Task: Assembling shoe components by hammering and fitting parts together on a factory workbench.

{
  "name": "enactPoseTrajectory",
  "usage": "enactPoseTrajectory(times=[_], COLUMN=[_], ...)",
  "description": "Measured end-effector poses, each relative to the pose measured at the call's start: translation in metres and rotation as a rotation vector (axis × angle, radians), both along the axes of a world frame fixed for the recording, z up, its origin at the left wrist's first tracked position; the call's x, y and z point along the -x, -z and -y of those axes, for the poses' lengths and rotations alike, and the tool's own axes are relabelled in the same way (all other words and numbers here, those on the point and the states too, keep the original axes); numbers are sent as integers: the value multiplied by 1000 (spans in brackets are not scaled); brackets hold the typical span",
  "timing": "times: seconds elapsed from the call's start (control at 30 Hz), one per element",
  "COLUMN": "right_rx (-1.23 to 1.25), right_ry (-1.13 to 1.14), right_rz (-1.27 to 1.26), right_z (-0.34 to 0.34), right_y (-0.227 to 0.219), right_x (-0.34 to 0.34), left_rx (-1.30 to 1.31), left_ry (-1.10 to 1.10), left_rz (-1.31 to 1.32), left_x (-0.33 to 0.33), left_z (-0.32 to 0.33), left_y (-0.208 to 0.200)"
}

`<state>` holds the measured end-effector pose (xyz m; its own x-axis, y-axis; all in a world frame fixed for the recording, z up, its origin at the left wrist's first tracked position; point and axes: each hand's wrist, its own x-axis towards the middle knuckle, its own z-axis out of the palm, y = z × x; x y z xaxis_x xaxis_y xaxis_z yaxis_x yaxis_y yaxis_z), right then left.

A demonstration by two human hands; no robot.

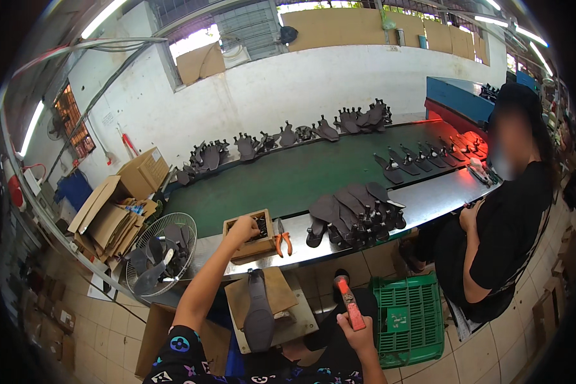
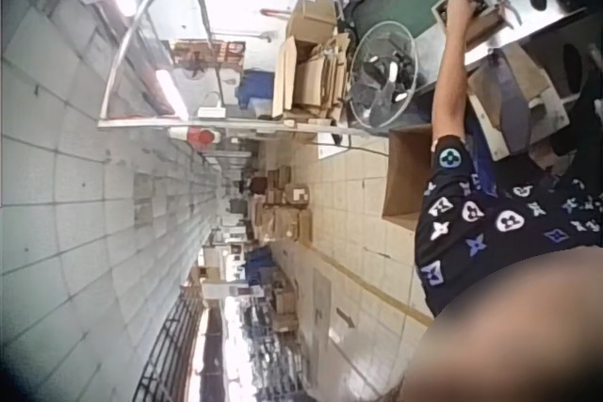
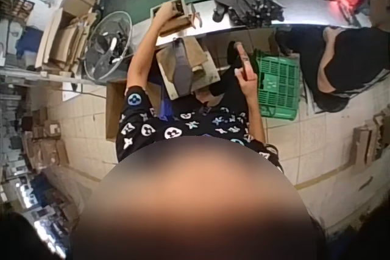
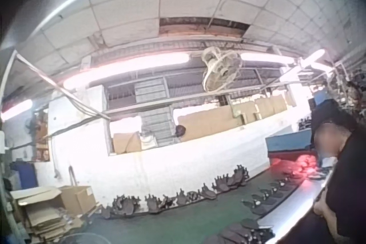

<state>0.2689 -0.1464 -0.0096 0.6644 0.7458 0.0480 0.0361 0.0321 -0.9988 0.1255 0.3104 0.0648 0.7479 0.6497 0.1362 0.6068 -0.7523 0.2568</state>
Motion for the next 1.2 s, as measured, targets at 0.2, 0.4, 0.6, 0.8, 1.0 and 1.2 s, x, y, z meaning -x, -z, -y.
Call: enactPoseTrajectory(times=[0.2,0.4,0.6,0.8,1.0,1.2], right_rx=[-93,-393,-311,-327,-364,-285], right_ry=[-240,-274,-466,-488,-501,-622], right_rz=[-110,122,71,35,-426,-399], right_z=[-27,-71,-59,-52,-51,-62], right_y=[-68,-141,-166,-161,-150,-148], right_x=[-1,23,47,52,57,50], left_rx=[739,1003,1168,611,47,-46], left_ry=[-62,-64,20,47,188,207], left_rz=[852,1155,1379,1125,895,824], left_x=[24,49,56,69,75,86], left_z=[93,249,327,339,331,324], left_y=[-60,-104,-107,-108,-115,-103])
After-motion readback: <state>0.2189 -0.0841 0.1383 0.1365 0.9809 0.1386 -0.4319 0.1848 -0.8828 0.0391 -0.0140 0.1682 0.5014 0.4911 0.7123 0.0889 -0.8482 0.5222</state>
